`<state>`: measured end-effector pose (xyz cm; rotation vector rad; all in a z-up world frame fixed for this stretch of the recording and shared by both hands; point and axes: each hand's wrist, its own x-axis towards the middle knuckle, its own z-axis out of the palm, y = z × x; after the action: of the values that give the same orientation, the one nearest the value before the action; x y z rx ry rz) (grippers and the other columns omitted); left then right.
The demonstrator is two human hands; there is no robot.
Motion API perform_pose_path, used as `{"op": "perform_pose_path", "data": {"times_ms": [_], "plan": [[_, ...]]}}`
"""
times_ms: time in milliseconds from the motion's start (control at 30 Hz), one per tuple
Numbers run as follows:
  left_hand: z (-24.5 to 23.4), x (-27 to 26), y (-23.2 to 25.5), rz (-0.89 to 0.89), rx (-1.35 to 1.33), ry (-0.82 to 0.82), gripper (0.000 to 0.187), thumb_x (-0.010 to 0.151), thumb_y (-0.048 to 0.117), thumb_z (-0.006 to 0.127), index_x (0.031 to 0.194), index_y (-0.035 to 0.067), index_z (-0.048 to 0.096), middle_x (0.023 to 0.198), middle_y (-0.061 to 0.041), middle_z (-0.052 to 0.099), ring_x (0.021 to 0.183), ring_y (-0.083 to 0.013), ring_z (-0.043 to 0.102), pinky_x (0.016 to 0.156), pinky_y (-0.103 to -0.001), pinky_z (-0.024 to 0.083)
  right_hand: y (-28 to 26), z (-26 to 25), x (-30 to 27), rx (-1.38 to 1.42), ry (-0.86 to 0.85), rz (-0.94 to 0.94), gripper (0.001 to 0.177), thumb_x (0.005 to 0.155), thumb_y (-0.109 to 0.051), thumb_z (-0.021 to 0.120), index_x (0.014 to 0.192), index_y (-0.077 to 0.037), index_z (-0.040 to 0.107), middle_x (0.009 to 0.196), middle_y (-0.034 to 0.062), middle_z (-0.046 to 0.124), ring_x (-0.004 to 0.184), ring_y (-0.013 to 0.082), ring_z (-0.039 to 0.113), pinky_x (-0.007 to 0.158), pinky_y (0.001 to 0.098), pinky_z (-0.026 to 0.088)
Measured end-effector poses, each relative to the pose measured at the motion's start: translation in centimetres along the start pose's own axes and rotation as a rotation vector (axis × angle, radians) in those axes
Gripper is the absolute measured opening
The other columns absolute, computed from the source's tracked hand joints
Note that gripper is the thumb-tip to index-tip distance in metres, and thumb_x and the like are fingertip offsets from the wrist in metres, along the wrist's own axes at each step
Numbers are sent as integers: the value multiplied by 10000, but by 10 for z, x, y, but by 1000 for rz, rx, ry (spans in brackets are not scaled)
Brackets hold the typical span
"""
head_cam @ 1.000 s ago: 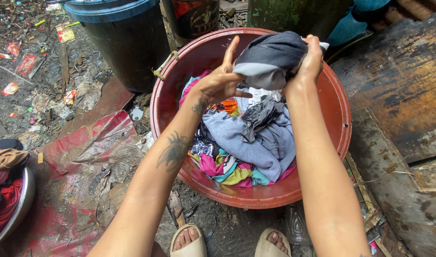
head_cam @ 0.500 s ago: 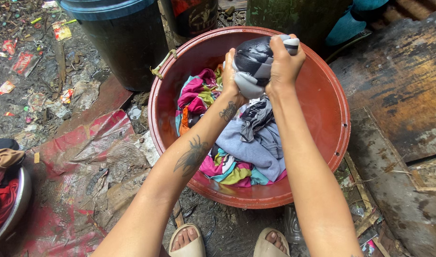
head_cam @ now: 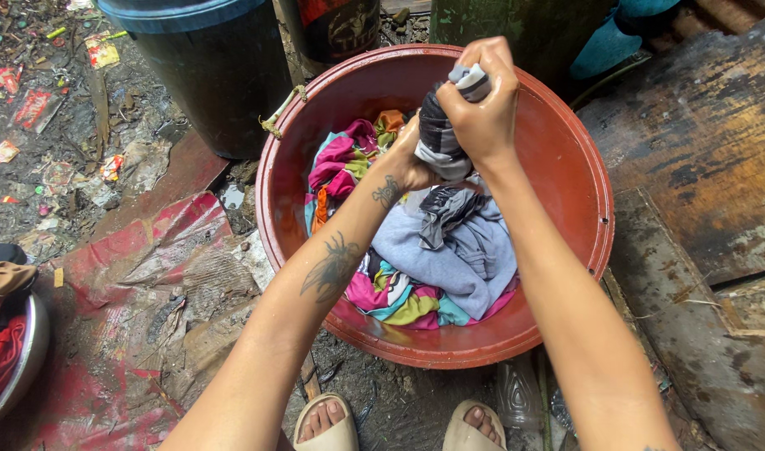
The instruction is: The person washes clothes by hand in a large red tub, scrubbing individual items and moving them between containers in a cluttered outdoor area.
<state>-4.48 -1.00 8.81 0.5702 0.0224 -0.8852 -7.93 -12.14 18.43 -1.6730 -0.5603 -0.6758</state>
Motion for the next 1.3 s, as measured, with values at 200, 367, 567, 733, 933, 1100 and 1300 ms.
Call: {"op": "perform_pose_path", "data": {"times_ms": [200, 367, 567, 733, 933, 1100, 1300], "plan": [[-16, 23, 12, 17, 73, -120, 708, 942, 672, 440, 1001, 20, 707, 882, -170, 742, 728, -304, 760, 657, -497, 647, -33, -15, 11, -200, -238, -293, 198, 791, 49, 660, 975, -16, 693, 1009, 107, 708, 895, 232, 696, 825, 333, 561], [-78, 74, 11, 7, 154, -123, 355, 1025, 370, 593, 1056, 25, 667, 1018, -158, 735, 864, -229, 750, 767, -421, 643, -37, -27, -3, -418, -440, -503, 185, 745, -16, 793, 869, -47, 658, 948, 93, 699, 931, 305, 676, 839, 404, 555], [-18, 66, 54, 99, 751, -153, 322, 995, 367, 644, 1074, 58, 688, 960, -94, 726, 832, -174, 710, 714, -376, 600, -45, -32, -2, -638, -544, -681, 188, 679, -92, 799, 785, -55, 647, 896, 102, 669, 886, 323, 632, 788, 441, 507], [84, 16, 88, 0, 1228, 15, 392, 960, 458, 629, 1077, 96, 723, 871, -44, 728, 761, -151, 686, 656, -376, 572, -46, -36, -5, -812, -664, -1116, 85, 818, -167, 675, 772, -96, 680, 882, 29, 627, 1000, 237, 640, 929, 422, 544], [117, 51, 73, 303, 1995, 53, 341, 905, 420, 679, 1061, 128, 760, 894, -138, 761, 795, -265, 731, 700, -383, 575, -15, -26, -16, -1181, -761, -1338, 189, 768, -285, 648, 682, -123, 690, 761, -1, 592, 891, 236, 635, 899, 417, 542], [110, 87, 41, 348, 2277, 302, 233, 822, 263, 737, 941, 70, 788, 985, -212, 738, 879, -343, 730, 674, -423, 604, 34, -16, -23, -1309, -828, -1088, 213, 740, -341, 662, 664, -142, 665, 698, 34, 602, 692, 224, 596, 578, 432, 486], [121, 77, 5, 399, 2379, 801, 133, 922, 100, 671, 982, 90, 789, 1000, -154, 776, 1004, -336, 752, 755, -499, 639, 65, -5, -16, -1174, -698, -890, 246, 844, -350, 665, 833, -106, 644, 832, 90, 587, 746, 246, 557, 646, 370, 470]]}}
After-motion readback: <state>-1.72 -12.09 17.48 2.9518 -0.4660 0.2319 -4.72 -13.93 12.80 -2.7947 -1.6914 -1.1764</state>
